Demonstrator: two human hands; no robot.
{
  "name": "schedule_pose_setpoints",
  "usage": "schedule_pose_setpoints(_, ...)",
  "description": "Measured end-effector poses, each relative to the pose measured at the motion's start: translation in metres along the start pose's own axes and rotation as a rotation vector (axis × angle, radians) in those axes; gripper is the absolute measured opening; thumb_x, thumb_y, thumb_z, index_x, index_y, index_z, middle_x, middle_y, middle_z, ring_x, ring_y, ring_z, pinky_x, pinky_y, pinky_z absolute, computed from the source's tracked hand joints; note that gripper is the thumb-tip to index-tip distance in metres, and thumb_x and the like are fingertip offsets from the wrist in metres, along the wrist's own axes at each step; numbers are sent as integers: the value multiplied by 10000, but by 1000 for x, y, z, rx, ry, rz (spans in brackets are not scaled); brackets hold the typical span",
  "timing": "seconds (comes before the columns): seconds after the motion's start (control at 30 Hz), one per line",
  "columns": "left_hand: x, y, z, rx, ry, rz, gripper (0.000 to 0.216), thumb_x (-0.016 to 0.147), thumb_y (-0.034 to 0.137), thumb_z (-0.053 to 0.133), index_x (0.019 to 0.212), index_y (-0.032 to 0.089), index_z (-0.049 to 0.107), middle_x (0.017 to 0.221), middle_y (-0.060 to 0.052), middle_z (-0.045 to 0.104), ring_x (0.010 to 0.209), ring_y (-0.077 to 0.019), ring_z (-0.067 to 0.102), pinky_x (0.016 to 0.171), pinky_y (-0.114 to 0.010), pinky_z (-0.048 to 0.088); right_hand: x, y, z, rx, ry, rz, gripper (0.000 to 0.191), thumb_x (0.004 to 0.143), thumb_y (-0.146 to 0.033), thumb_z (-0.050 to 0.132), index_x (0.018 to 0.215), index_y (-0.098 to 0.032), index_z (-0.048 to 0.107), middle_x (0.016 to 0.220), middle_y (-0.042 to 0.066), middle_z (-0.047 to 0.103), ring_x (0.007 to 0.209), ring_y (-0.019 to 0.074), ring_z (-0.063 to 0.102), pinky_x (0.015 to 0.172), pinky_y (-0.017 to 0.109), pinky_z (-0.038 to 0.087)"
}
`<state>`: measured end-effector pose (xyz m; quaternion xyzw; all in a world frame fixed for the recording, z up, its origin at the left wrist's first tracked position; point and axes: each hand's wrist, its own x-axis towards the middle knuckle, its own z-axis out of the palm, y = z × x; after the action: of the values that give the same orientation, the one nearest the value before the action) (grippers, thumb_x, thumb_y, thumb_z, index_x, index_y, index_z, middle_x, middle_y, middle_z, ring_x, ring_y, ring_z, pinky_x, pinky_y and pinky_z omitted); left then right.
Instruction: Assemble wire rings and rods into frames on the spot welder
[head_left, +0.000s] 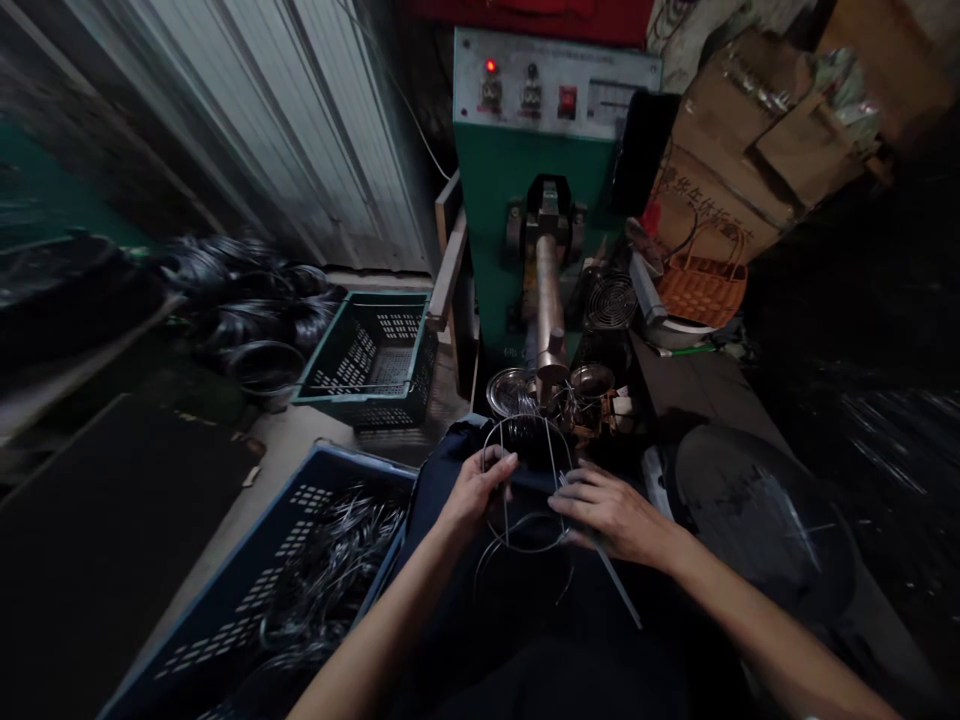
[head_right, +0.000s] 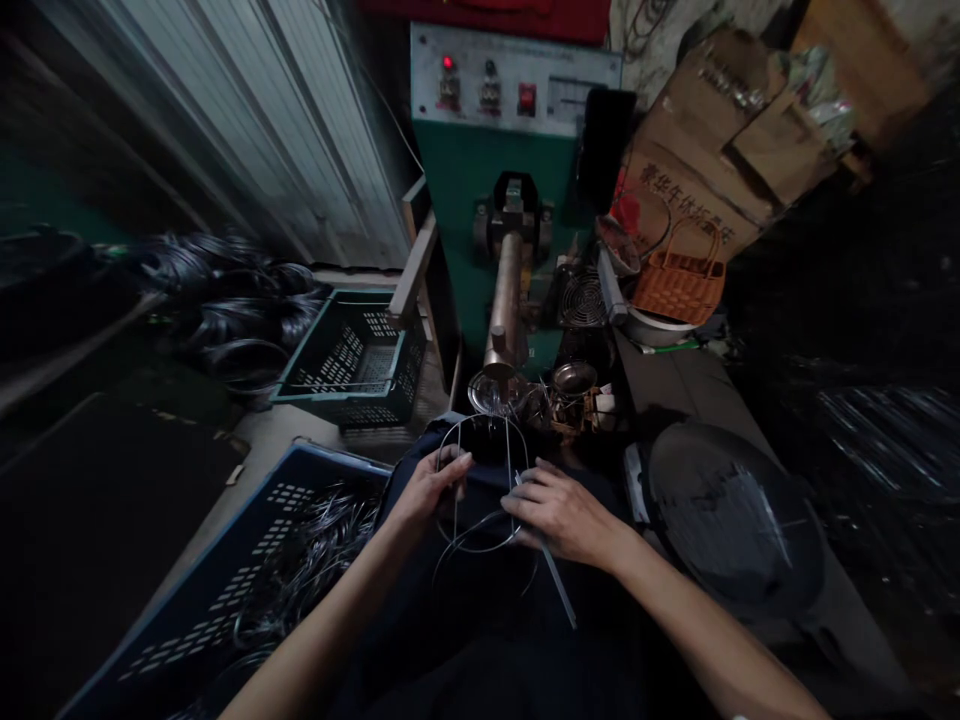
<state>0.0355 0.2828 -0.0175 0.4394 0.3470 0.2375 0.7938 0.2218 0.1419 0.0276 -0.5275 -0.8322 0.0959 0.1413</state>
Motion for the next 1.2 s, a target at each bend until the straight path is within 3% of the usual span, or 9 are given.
schedule_pose_setpoints(0.2,7,4,1,12,5,5,424,679,516,746,697,183,484,410,40,523,292,-47,322,311,-155,173,5,6,-5,8,22,-29,382,908,-336,588,1248,-163,573,1149,84,653,1137,247,542,1028,410,446)
schedule_pose_setpoints(0.67,9,11,4,-54,9,23,421,667,512,751,687,180,492,420,40,516,307,-46,349,319,-149,185,12,12,-12,18,32,-41,391,875,-292,631,1246,-178,587,1119,106,667,1140,245,548,964,399,501)
schedule_pose_setpoints(0.87,11,8,3,-67,15,15,418,661,515,753,709,184,504,431,63,488,285,-48,337,286,-155,170,14,14,-11,12,15,-42,383,893,-309,608,1260,-204,579,1102,88,660,1112,243,548,988,439,469)
schedule_pose_setpoints(1.0,33,18,-3,-61,37,-5,413,637,475,782,702,184,497,456,63,488,302,-52,385,302,-153,209,21,33,-6,-41,95,-7,418,841,-364,677,1243,-273,606,1114,92,632,1068,253,559,924,439,496)
schedule_pose_setpoints(1.2,97,55,-9,-64,12,95,420,588,402,822,707,181,486,474,78,464,311,-41,392,290,-139,166,48,97,-1,32,402,144,366,830,-384,692,1162,-235,651,1031,93,631,988,237,590,853,398,523)
